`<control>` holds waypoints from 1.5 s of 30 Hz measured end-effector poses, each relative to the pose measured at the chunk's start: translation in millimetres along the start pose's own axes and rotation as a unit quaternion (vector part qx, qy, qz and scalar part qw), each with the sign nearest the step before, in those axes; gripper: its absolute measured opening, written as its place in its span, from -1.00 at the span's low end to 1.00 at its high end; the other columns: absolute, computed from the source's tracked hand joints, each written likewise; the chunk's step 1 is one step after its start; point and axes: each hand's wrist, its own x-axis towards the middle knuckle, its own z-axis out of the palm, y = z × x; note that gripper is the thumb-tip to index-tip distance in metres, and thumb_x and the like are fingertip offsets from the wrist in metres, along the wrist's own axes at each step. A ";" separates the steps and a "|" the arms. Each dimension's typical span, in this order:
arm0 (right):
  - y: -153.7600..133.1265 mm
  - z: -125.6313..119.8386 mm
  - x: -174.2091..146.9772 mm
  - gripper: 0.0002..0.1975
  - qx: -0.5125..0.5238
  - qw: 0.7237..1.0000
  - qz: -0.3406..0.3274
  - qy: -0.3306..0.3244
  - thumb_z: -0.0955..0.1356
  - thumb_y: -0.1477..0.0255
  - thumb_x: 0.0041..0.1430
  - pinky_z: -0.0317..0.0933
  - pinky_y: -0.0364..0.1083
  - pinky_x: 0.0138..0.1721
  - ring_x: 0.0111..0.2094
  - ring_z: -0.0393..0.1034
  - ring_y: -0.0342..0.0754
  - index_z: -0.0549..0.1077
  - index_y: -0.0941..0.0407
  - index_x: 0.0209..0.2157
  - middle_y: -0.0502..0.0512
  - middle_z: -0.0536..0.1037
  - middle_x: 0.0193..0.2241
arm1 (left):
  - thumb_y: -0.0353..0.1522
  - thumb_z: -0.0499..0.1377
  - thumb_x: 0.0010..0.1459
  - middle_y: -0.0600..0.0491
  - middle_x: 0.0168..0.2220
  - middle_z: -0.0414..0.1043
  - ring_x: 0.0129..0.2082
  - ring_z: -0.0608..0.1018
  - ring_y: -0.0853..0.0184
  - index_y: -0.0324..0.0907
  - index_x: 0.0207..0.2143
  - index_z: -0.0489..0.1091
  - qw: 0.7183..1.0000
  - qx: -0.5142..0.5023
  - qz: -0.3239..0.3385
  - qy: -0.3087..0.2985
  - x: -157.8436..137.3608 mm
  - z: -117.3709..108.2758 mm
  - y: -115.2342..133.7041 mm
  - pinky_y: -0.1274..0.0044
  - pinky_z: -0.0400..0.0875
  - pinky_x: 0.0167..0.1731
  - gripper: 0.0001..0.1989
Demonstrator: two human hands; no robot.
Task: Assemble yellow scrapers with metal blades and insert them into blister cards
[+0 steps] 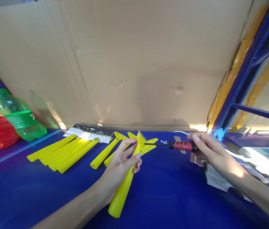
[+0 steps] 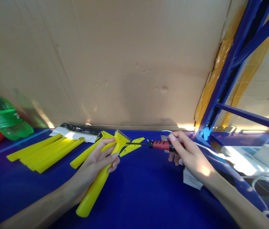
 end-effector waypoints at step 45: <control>2.4 -5.0 0.2 -0.44 0.071 0.996 -0.017 -0.052 0.53 0.06 0.09 0.47 -0.10 -0.46 -0.37 0.58 -0.01 0.33 -0.05 0.01 0.07 0.61 -0.21 | -0.33 0.45 0.04 0.07 -0.17 0.41 -0.54 0.42 0.55 -0.10 -0.03 0.35 1.000 -0.017 0.016 0.006 4.5 -5.1 -5.1 0.61 0.22 -0.54 -0.52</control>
